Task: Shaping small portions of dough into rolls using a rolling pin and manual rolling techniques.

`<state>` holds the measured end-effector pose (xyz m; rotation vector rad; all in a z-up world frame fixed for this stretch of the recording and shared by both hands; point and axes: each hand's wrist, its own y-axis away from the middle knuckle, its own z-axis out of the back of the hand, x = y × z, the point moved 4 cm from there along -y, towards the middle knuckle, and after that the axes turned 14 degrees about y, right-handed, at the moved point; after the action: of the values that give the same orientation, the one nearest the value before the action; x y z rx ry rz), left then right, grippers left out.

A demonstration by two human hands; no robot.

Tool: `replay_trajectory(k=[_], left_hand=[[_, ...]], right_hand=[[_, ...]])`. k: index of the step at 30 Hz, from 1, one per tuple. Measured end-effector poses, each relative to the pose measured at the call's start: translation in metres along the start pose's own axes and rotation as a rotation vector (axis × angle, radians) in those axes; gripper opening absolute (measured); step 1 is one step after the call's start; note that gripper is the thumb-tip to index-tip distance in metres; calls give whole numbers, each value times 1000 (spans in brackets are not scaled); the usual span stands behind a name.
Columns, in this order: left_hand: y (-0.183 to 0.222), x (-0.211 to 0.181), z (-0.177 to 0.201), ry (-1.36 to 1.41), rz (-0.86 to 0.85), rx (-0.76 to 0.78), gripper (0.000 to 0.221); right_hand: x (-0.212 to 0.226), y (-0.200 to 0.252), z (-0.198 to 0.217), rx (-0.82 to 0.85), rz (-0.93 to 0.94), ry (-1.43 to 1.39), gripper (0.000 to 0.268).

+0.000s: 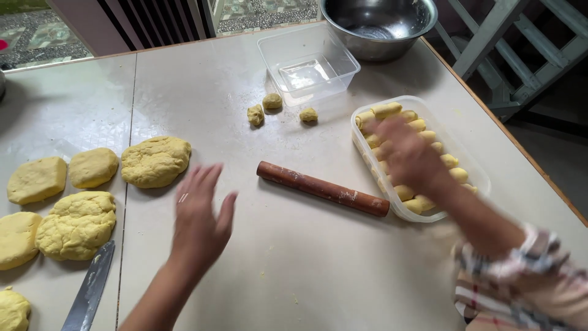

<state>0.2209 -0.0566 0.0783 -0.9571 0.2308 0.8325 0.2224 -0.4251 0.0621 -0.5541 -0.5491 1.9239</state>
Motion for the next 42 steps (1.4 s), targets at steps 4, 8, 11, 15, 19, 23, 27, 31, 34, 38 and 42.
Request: replay_trajectory(k=[4, 8, 11, 15, 19, 23, 27, 31, 34, 38, 42], left_hand=[[-68, 37, -70, -114, 123, 146, 60], [-110, 92, -132, -222, 357, 278, 72], [-129, 125, -161, -233, 439, 259, 74], [-133, 163, -189, -226, 415, 94, 27], [-118, 137, -154, -118, 327, 47, 13], [-76, 50, -69, 701, 776, 10, 46], [2, -23, -40, 1556, 1184, -87, 45], [67, -103, -62, 1605, 1283, -122, 65], [75, -117, -54, 1764, 522, -266, 72], [89, -106, -52, 2033, 356, -242, 85], [119, -138, -22, 976, 811, -244, 57]], right_hand=[[120, -3, 19, 103, 58, -3, 49], [131, 9, -30, 315, -57, 233, 57], [132, 10, -37, 286, -60, 283, 55], [139, 15, -22, 311, -66, 203, 58], [130, 24, -10, 408, -129, 113, 53], [121, 31, -11, 510, -188, 110, 58], [140, -6, 22, 208, -173, -218, 52], [188, -38, 38, 69, -311, -1180, 55], [236, -26, 69, -5, -237, -1081, 56], [285, -12, 109, -99, -71, -866, 57], [272, -16, 106, -82, -44, -821, 51]])
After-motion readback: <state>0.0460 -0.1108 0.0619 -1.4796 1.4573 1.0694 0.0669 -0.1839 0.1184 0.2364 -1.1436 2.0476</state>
